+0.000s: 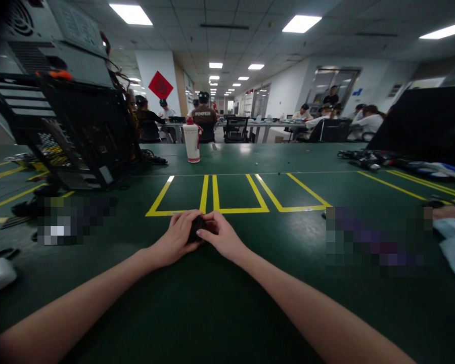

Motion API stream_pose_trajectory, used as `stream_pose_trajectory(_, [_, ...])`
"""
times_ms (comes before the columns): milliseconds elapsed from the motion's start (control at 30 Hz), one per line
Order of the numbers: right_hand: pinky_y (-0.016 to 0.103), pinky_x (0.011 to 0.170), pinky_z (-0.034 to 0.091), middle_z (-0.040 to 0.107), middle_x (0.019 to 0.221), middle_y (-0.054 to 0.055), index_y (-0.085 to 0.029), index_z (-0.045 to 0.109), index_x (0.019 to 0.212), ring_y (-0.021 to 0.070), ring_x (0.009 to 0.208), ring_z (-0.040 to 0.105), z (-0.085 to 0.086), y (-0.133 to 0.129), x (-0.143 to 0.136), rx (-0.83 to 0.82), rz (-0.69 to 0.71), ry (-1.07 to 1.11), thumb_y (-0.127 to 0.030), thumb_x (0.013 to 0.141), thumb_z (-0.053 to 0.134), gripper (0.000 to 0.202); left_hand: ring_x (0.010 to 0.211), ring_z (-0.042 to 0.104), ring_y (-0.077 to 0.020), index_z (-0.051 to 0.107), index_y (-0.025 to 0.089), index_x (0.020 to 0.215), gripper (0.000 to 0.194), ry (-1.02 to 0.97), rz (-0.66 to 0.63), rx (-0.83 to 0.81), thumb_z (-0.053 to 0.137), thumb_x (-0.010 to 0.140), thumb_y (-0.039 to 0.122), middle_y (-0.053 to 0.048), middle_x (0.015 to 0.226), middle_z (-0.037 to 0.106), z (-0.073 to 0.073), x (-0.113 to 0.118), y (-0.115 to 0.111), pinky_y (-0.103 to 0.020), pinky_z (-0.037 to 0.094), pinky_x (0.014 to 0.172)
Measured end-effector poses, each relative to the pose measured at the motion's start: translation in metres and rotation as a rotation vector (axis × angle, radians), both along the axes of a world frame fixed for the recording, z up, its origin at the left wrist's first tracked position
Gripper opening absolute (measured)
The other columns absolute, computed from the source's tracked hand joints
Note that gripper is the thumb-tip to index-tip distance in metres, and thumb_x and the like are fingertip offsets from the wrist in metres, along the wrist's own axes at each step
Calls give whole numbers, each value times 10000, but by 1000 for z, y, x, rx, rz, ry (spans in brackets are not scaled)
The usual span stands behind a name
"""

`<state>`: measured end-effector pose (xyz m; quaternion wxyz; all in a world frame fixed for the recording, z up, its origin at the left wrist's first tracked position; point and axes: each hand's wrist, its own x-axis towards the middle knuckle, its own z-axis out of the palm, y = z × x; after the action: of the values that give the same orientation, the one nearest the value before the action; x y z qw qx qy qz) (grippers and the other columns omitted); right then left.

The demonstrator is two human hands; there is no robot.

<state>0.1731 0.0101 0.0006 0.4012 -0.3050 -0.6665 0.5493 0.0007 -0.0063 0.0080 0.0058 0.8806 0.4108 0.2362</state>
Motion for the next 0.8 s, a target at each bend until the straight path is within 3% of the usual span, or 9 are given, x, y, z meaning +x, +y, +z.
stream_pose_trajectory(100, [371,899,420,530,990,6,-226,465,936,166,992,531,0,-1,1,19,13,23,-226,686,633,301,1175,341,-248,221,165,1243,590,12,9,6,553,760,231,-126,1253,379,0,0,-1,-450,239,975])
stream_pose_trajectory(300, [355,824,468,533,960,15,-219,487,924,166,947,545,3,-2,1,-2,-7,39,-264,738,578,212,1173,345,-245,211,169,1250,588,8,19,12,540,766,218,-125,1252,378,2,2,-4,-445,249,971])
stream_pose_trajectory(433, [376,874,439,528,1027,36,-212,491,978,176,991,527,5,-1,0,-36,-36,-1,-265,735,577,264,1180,340,-255,187,187,1260,597,-4,22,0,525,768,216,-120,1261,366,0,2,-4,-468,242,971])
stream_pose_trajectory(667, [365,904,416,521,982,9,-225,473,955,158,990,528,0,-1,-1,15,44,72,-199,696,617,297,1163,344,-260,207,159,1238,586,-9,49,42,530,750,193,-134,1233,372,-2,2,-1,-453,255,956])
stream_pose_trajectory(800, [348,837,456,508,991,14,-222,488,922,157,963,529,1,-2,0,22,45,75,-205,727,582,217,1164,341,-262,211,168,1234,567,-15,44,42,519,759,202,-131,1231,364,-1,0,0,-456,265,946])
